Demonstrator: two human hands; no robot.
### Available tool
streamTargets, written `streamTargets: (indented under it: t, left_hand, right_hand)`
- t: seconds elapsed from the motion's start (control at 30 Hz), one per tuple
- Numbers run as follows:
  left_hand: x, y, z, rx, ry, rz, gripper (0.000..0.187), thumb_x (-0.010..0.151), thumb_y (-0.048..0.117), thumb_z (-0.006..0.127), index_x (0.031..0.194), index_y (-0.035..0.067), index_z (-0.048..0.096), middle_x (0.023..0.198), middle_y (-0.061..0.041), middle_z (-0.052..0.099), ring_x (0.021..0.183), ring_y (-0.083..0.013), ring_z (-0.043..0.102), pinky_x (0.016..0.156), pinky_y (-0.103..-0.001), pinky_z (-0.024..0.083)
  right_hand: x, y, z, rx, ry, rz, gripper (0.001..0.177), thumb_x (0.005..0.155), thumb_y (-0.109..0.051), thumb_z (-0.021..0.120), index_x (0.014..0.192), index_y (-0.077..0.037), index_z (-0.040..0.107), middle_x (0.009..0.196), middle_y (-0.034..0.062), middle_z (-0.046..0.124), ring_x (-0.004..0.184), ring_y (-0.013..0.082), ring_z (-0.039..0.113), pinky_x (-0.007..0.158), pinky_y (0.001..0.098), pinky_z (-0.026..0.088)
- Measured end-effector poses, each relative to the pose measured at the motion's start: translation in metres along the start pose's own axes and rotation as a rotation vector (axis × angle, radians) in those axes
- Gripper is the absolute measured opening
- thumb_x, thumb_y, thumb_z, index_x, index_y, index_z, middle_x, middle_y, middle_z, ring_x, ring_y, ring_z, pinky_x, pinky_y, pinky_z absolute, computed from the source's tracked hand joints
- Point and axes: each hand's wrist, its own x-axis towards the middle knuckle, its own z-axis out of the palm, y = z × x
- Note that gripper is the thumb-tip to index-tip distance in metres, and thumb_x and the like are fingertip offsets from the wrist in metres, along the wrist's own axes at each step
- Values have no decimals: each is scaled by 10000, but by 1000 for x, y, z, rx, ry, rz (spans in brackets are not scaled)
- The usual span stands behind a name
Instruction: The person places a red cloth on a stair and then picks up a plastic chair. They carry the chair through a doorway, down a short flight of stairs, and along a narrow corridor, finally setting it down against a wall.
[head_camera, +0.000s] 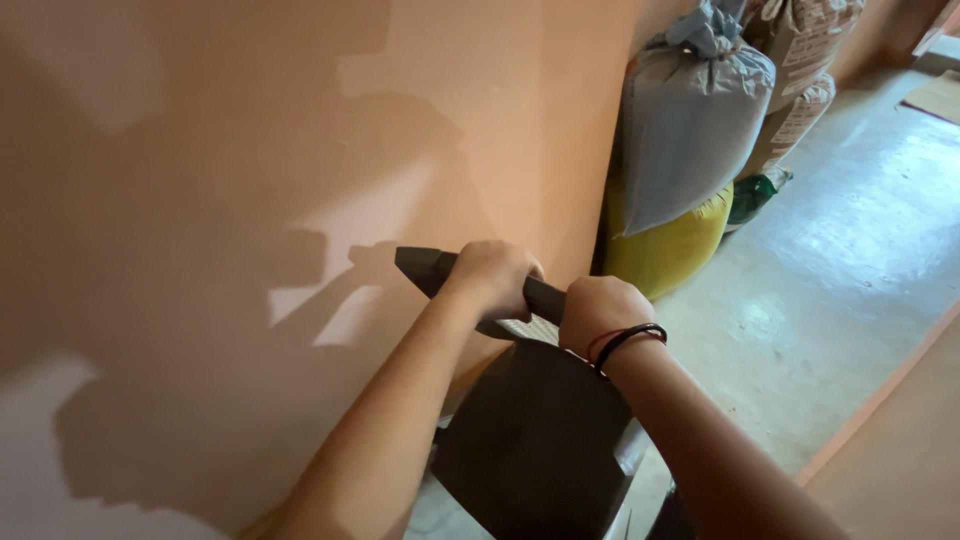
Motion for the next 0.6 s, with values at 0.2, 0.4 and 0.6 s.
streamTargets:
  t: [0.2, 0.4, 0.6]
  left_hand:
    - [18, 6, 1, 30, 29, 57, 410, 571, 272, 912, 967, 274, 806, 947, -20, 767, 937, -246, 717, 811, -408, 569]
    - [44, 12, 3, 19, 31, 149, 414, 563, 269, 918, 961, 268, 806, 949, -18, 765, 941, -255, 713, 829, -412, 563]
    - [58, 18, -2, -22, -5, 175, 367, 587, 251, 898, 942, 268, 809, 947, -9, 773, 933, -236, 727, 828, -400, 571]
  right_hand:
    - [2, 11, -10, 47, -42, 94, 247, 785, -242, 767, 970, -80, 786, 962, 154, 769, 937, 334, 748, 839, 422, 604]
    - [6, 28, -17, 61, -38, 154, 291, 784, -282, 802, 1022, -116, 788, 956, 146, 765, 928, 331, 743, 837, 429, 601]
    - [11, 32, -26, 56, -137, 339, 401, 771, -384, 859, 1098, -163, 789, 1053, 105, 768, 1014, 291, 734, 897, 415, 593]
